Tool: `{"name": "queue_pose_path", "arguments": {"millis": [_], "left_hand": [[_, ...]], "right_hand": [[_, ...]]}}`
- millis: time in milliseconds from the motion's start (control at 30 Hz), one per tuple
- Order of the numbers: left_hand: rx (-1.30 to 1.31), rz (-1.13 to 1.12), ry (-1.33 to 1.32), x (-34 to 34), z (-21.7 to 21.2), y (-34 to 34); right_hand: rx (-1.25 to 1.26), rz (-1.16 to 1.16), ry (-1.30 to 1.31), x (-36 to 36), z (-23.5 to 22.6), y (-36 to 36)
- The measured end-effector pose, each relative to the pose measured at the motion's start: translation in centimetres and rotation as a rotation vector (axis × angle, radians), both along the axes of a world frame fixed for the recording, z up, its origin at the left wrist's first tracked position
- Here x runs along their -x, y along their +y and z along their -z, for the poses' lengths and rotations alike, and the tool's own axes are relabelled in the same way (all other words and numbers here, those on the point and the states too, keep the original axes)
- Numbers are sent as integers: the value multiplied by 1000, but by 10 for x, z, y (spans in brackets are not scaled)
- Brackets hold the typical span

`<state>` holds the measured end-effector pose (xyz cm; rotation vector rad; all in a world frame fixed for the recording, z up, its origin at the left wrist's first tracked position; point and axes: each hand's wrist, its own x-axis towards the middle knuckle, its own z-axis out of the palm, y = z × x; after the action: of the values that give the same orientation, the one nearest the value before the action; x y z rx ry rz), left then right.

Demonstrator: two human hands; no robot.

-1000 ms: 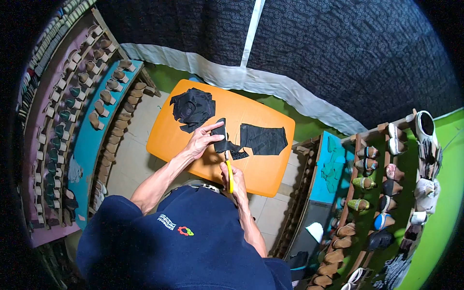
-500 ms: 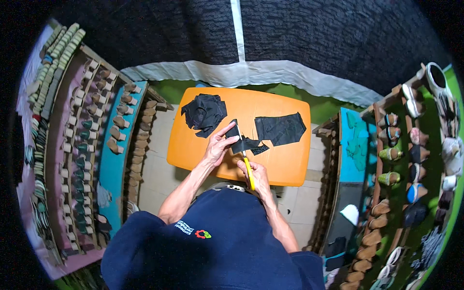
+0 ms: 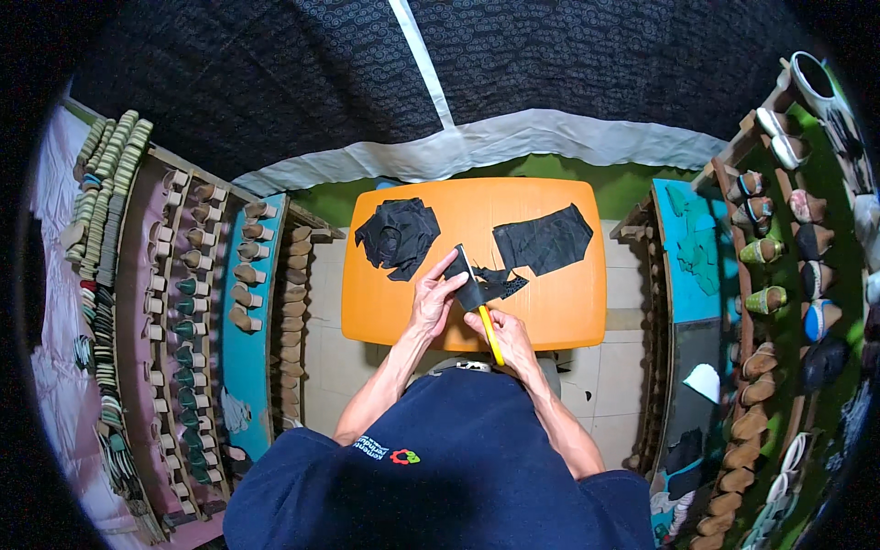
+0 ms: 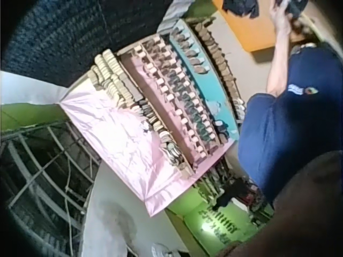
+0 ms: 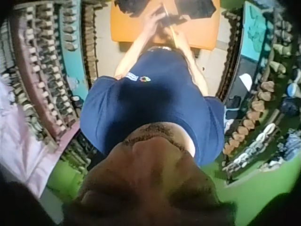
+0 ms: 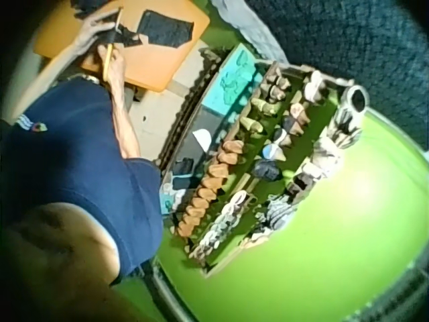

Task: The person uses yellow-handled scissors to cut a piece of black fabric on an orange table. They repeatedly trim the edges and shape the material, separating cut pieces and stacking them on the table surface.

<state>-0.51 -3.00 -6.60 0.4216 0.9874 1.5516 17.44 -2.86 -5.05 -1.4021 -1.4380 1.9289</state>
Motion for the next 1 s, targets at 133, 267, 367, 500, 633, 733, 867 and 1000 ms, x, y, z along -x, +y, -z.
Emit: {"name": "queue_pose_path", "arguments": {"millis": [133, 267, 367, 500, 633, 733, 867, 1000], "left_hand": [[-9, 13, 0, -3, 4, -3], [4, 17, -10, -5, 3, -3], [31, 62, 35, -5, 4, -6], [39, 74, 42, -7, 4, -15], [53, 64, 26, -6, -4, -25], [52, 75, 24, 2, 2, -30], [164, -14, 7, 7, 9, -31], [291, -94, -7, 30, 25, -34]], "right_hand": [[1, 3, 4, -3, -5, -1], [-30, 5, 9, -4, -8, -3], [-61, 16, 7, -5, 3, -2], [-21, -16, -84, -10, 5, -2], [26, -26, -77, -18, 3, -9], [-33, -154, -271, -29, 26, -13], [-41, -380, -619, -48, 39, -20], [-94, -410, -750, -64, 40, -25]]}}
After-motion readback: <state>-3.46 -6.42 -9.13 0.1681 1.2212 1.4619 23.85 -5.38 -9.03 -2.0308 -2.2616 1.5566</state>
